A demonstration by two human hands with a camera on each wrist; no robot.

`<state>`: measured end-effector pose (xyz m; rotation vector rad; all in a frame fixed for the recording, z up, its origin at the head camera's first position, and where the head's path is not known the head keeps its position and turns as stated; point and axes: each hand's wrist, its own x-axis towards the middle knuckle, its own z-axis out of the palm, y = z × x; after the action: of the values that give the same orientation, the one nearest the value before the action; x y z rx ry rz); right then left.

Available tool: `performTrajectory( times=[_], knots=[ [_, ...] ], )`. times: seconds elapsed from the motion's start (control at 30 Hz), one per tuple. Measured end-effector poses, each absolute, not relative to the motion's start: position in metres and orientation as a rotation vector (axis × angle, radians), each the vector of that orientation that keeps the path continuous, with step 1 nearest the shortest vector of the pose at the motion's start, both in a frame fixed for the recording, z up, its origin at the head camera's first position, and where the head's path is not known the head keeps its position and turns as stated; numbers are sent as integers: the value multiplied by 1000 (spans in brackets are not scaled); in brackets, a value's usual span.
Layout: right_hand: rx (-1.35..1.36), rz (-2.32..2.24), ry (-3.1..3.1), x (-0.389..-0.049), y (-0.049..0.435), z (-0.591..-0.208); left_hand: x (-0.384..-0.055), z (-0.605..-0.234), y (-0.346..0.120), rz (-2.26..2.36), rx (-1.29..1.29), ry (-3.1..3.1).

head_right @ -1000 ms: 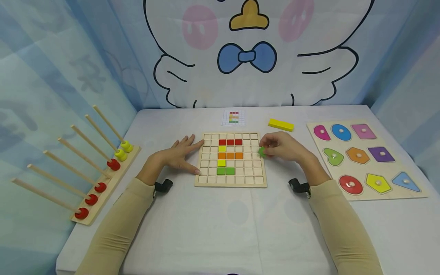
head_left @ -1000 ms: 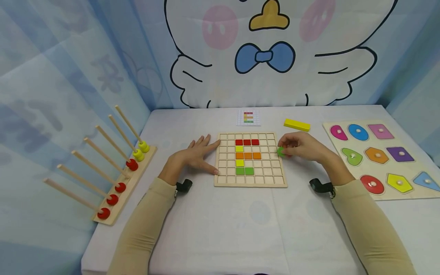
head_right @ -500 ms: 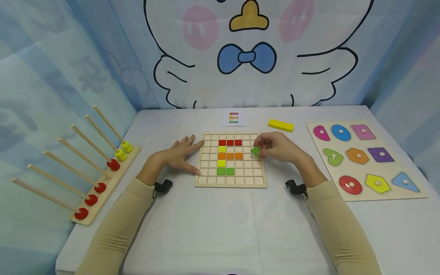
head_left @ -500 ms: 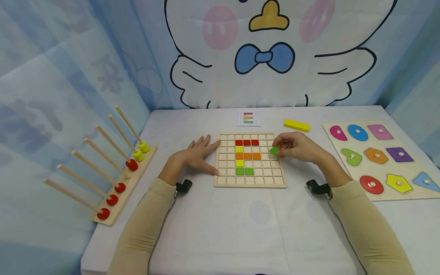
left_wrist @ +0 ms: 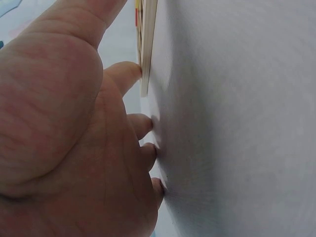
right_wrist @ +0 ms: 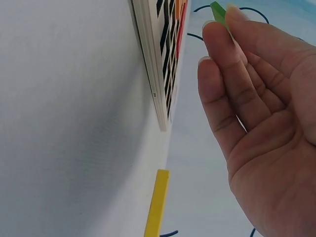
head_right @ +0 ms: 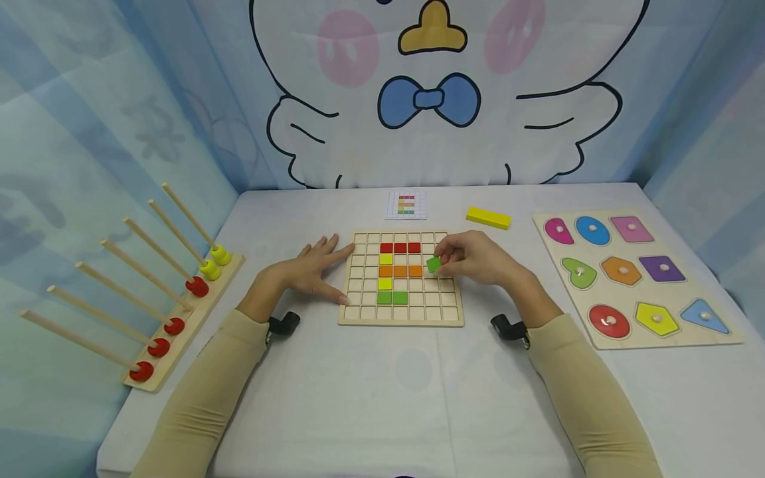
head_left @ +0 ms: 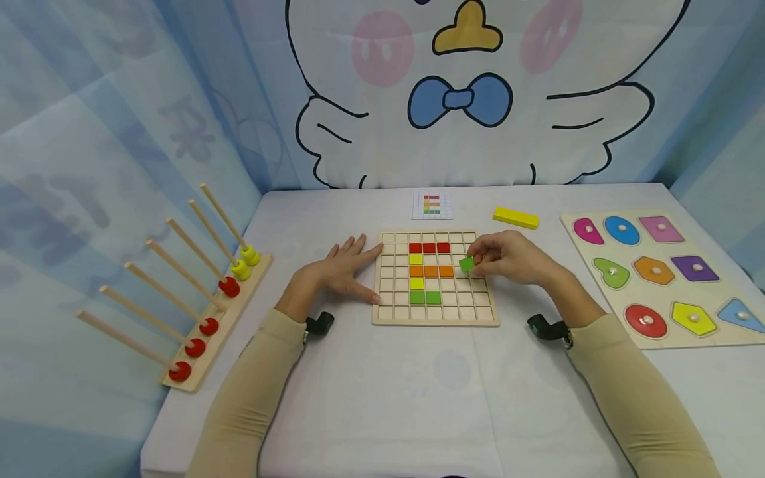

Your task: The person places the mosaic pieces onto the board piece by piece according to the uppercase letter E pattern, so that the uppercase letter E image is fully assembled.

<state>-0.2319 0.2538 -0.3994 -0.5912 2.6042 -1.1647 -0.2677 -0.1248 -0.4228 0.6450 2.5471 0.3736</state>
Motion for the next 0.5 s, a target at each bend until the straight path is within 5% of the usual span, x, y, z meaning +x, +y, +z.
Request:
performTrajectory(
  times=[0.5],
  knots=[
    [-649,-1097,2609,-227,236,-399,-267,-422,-124,377,646,2550]
  ],
)
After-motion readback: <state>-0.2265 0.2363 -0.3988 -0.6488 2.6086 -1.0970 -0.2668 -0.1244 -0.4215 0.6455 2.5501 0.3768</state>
